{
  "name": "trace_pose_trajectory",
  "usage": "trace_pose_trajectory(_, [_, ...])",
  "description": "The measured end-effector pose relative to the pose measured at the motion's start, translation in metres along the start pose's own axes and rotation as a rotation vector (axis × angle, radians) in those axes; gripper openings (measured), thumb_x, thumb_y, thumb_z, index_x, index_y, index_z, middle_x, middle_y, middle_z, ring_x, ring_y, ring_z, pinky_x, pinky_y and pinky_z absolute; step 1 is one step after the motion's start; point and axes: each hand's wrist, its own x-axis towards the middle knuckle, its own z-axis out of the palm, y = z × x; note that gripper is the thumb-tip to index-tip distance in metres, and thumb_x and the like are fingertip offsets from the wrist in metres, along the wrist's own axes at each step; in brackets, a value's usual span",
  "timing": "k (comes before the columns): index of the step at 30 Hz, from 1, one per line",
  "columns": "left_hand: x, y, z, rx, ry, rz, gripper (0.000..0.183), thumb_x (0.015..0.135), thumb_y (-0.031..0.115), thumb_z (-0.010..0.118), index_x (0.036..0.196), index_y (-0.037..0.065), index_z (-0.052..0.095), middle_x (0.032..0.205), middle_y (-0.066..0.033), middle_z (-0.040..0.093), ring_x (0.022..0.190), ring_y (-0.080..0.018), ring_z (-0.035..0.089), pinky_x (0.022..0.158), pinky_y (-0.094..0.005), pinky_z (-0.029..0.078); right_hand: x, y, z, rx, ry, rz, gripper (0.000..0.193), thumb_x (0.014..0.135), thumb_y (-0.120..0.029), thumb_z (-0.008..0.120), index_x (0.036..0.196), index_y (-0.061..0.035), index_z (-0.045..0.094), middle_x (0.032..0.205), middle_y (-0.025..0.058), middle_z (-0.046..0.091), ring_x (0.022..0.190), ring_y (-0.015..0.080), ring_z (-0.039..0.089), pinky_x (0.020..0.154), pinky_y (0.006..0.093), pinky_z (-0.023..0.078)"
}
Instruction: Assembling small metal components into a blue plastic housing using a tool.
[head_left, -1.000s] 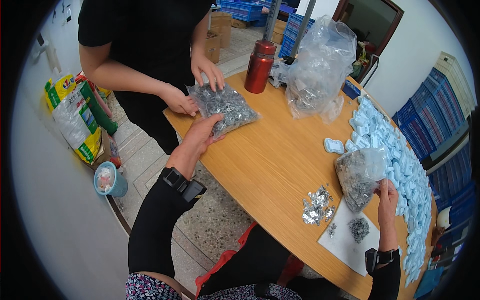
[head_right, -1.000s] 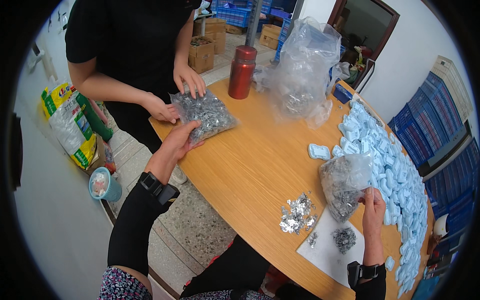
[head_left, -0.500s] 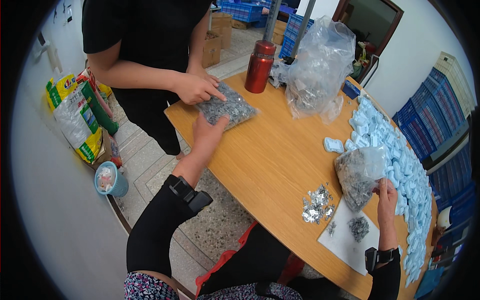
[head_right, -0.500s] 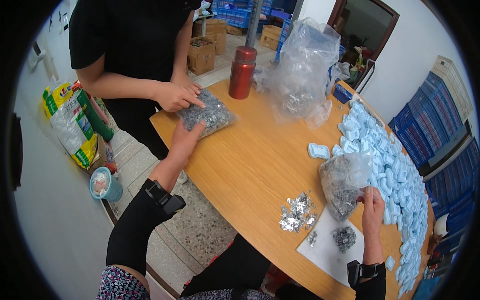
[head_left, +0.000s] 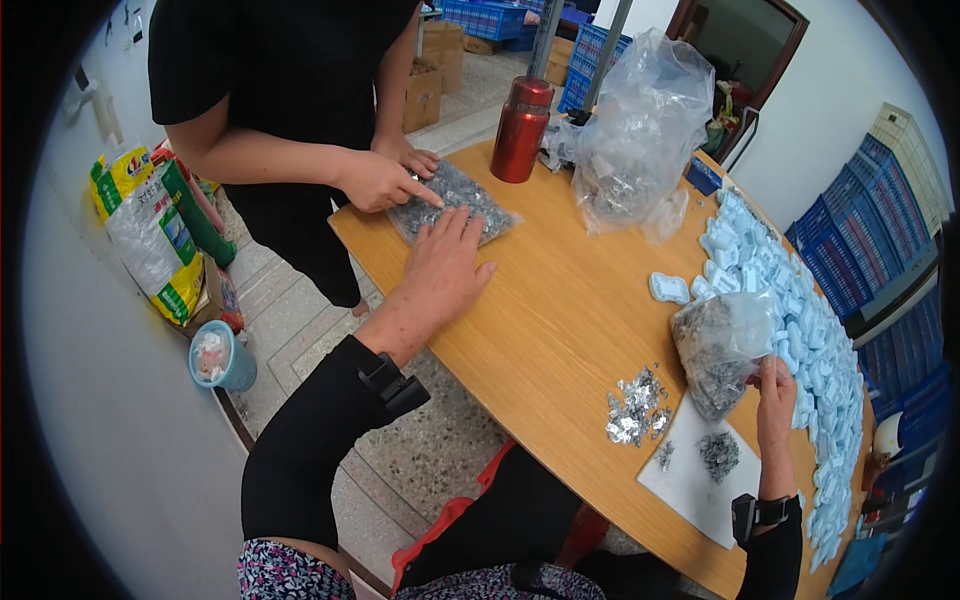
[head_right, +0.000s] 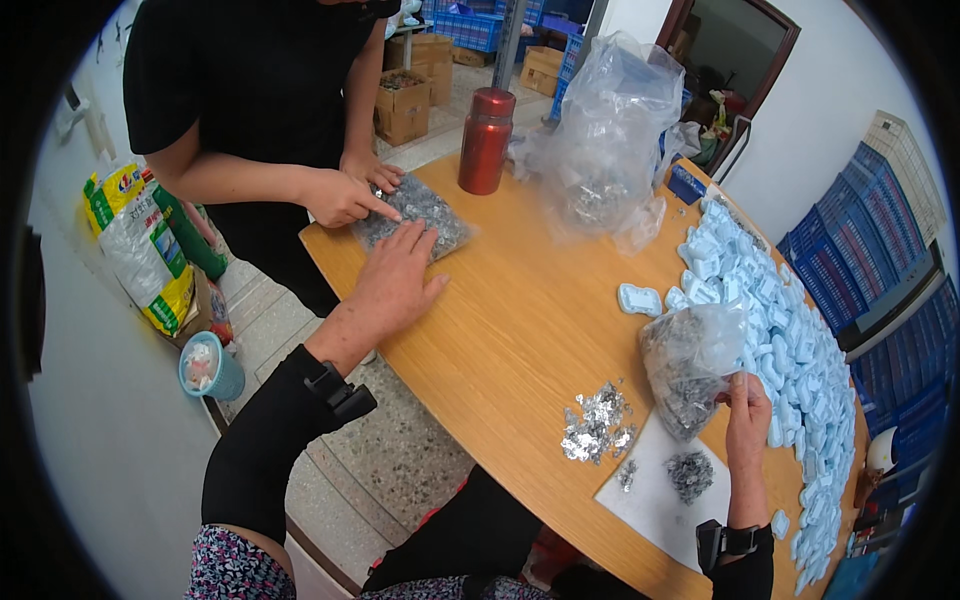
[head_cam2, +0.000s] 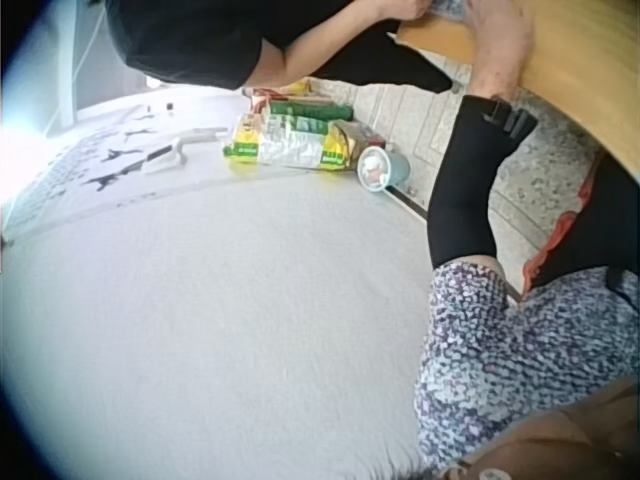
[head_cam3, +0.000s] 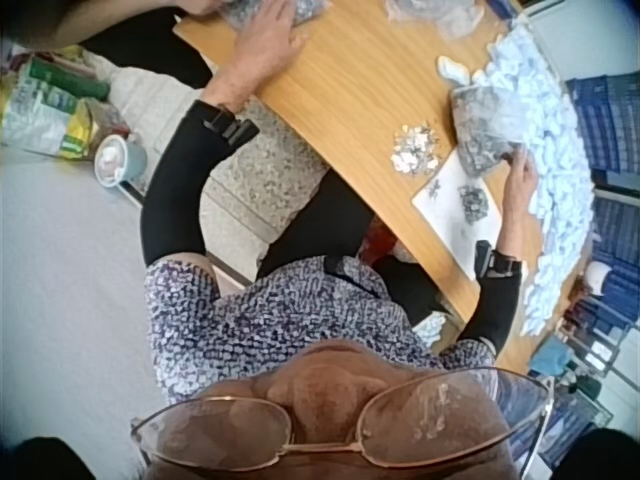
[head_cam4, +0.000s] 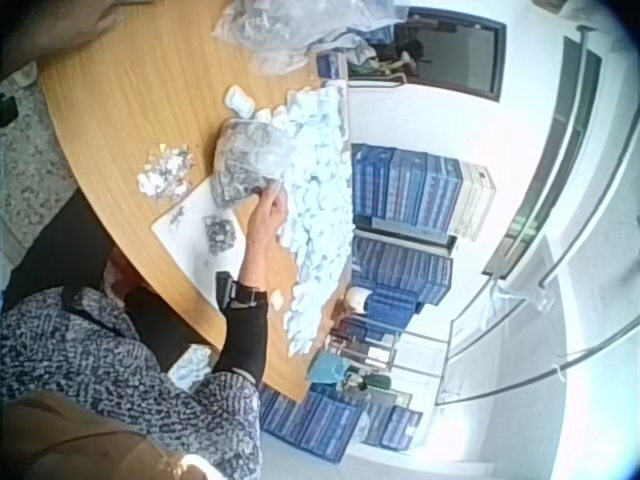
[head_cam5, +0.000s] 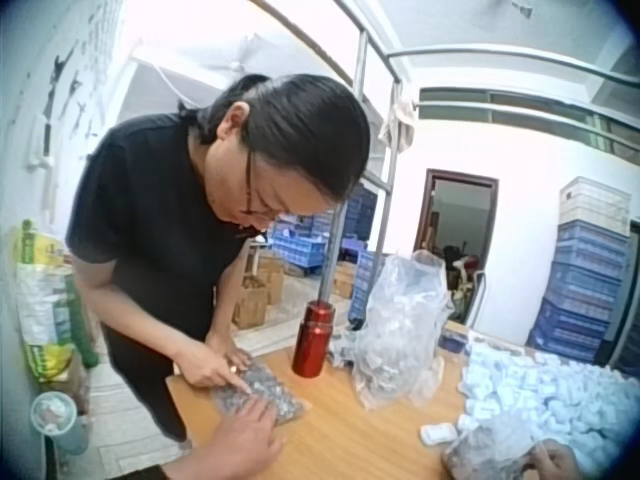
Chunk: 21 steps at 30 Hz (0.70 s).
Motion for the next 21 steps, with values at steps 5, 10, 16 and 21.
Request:
trace_pose_trajectory(5, [-0.001,0.001,-0.008,0.025,-0.115,-0.025,0.064,0.092,0.030,0.063,0.143,-0.004,0.043,0.150,-0.0236,0.040,0.143,-0.0355,0.035,0.117,-0.0463,0.029,0.000,-0.002,0.000,-0.021,-0.004,0.007,0.039,0.105,-0.031,0.053,0.104,0.0047,0.067,0.093,0.0040,0.065,0.077,0.0117,0.059,0.071,0.0273,0.050])
trace_pose_trajectory(10, [-0.004,0.002,-0.008,0.068,-0.163,-0.050,0.073,0.090,0.033,0.066,0.146,-0.003,0.038,0.153,-0.0233,0.037,0.145,-0.0340,0.032,0.118,-0.0469,0.027,-0.001,-0.003,0.000,-0.019,0.012,-0.004,0.039,0.105,-0.031,0.053,0.106,0.0051,0.067,0.094,0.0045,0.065,0.079,0.0119,0.060,0.072,0.0276,0.051])
trace_pose_trajectory(16, [-0.004,-0.004,-0.012,0.064,-0.235,-0.057,0.080,0.086,0.034,0.070,0.150,0.000,0.033,0.157,-0.0213,0.033,0.148,-0.0334,0.026,0.119,-0.0493,0.025,-0.003,-0.001,-0.001,-0.040,0.027,0.028,0.040,0.105,-0.032,0.053,0.106,0.0048,0.067,0.095,0.0042,0.065,0.077,0.0124,0.060,0.072,0.0275,0.051])
trace_pose_trajectory(21, [-0.007,-0.009,-0.015,0.017,-0.243,-0.047,0.082,0.085,0.034,0.070,0.151,0.002,0.033,0.159,-0.0200,0.030,0.149,-0.0330,0.024,0.120,-0.0493,0.024,-0.003,0.000,-0.001,-0.043,0.021,0.026,0.041,0.105,-0.034,0.053,0.105,0.0043,0.067,0.094,0.0041,0.065,0.077,0.0122,0.060,0.072,0.0274,0.050])
